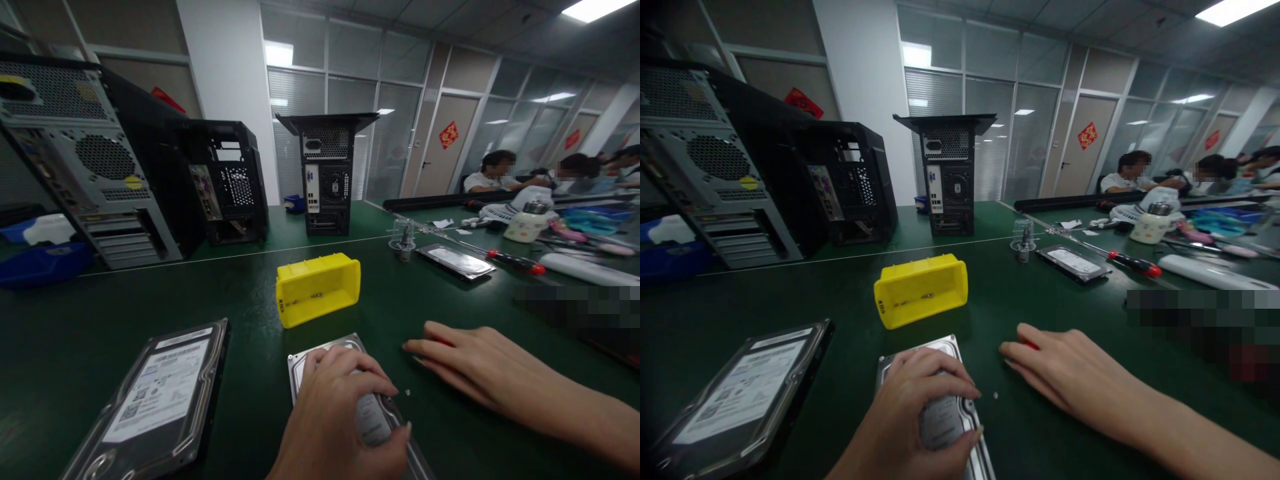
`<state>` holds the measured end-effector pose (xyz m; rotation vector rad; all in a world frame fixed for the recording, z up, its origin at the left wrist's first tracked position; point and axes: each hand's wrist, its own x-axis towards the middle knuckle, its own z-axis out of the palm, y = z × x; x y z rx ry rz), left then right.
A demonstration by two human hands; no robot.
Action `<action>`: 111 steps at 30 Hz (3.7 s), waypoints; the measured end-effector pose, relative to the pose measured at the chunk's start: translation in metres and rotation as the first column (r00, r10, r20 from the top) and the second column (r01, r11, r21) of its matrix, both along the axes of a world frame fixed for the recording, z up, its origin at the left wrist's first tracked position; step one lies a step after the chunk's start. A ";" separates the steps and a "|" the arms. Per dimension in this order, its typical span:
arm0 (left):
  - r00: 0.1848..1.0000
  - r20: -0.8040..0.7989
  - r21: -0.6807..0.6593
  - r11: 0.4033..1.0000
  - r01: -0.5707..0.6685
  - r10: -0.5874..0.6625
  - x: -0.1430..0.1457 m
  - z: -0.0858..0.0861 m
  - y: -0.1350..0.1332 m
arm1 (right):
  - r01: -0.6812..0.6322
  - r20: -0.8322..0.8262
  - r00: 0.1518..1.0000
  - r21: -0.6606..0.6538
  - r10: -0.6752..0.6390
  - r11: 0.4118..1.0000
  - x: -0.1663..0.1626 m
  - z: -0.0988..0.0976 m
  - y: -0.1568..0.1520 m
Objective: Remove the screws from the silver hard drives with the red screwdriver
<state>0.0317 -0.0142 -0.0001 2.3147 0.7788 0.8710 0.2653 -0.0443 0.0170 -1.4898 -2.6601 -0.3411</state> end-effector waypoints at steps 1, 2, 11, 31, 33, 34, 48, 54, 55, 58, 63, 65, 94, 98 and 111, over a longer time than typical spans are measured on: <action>1.000 -0.004 0.000 1.000 0.000 0.000 0.000 0.000 0.001 | -0.006 0.003 1.000 0.017 0.005 1.000 0.000 -0.004 0.000; 1.000 -0.010 -0.001 1.000 0.002 -0.002 -0.001 -0.001 0.001 | -0.015 0.005 1.000 0.033 0.015 0.999 -0.001 -0.008 0.001; 0.999 -0.041 -0.019 1.000 -0.001 0.000 -0.001 0.000 0.001 | -0.121 0.001 0.993 0.114 0.121 0.986 -0.010 -0.007 -0.008; 0.999 -0.035 -0.014 1.000 0.001 -0.001 0.000 0.001 0.002 | -0.266 -0.197 0.925 0.277 0.326 0.923 -0.022 -0.015 -0.012; 0.999 -0.033 -0.014 1.000 0.005 -0.005 0.000 0.001 0.002 | -0.297 -0.178 0.919 0.276 0.352 0.914 -0.018 -0.016 -0.014; 1.000 -0.028 -0.012 1.000 0.006 -0.007 0.000 0.000 0.002 | -0.309 -0.168 0.917 0.275 0.362 0.910 -0.015 -0.017 -0.014; 0.998 0.033 -0.028 0.998 -0.058 0.059 0.001 0.000 -0.002 | -0.206 -0.601 0.774 0.062 0.201 0.977 -0.037 -0.009 -0.006; 0.987 0.061 -0.104 0.984 -0.141 0.148 0.000 0.001 -0.003 | -0.257 -0.598 0.759 0.089 0.258 0.962 -0.042 -0.012 -0.003; 0.989 0.051 -0.108 0.985 -0.133 0.139 0.000 0.002 -0.002 | -0.273 -0.604 0.751 0.085 0.268 0.958 -0.042 -0.014 -0.003; 0.994 0.027 -0.101 0.990 -0.101 0.105 0.000 0.001 -0.001 | -0.299 -0.597 0.757 0.044 0.265 0.953 -0.041 -0.018 -0.003; 0.993 0.029 -0.098 0.988 -0.115 0.119 0.000 -0.001 -0.002 | -0.323 -0.544 0.803 -0.057 0.242 0.945 -0.039 -0.017 -0.008; 0.992 0.028 -0.096 0.988 -0.117 0.121 0.000 -0.001 -0.002 | -0.312 -0.525 0.818 -0.065 0.233 0.948 -0.039 -0.013 -0.011; 0.995 -0.041 -0.115 0.989 -0.095 0.090 0.000 0.005 -0.002 | -0.260 -0.306 0.910 0.102 0.279 0.960 -0.036 -0.015 -0.011; 0.995 -0.054 -0.091 0.992 -0.083 0.079 0.000 0.004 -0.001 | -0.265 -0.285 0.919 0.069 0.273 0.962 -0.032 -0.013 -0.010; 0.993 -0.095 -0.067 0.995 -0.073 0.067 -0.001 0.004 -0.002 | -0.277 -0.415 0.842 0.215 0.345 0.936 -0.038 -0.020 -0.007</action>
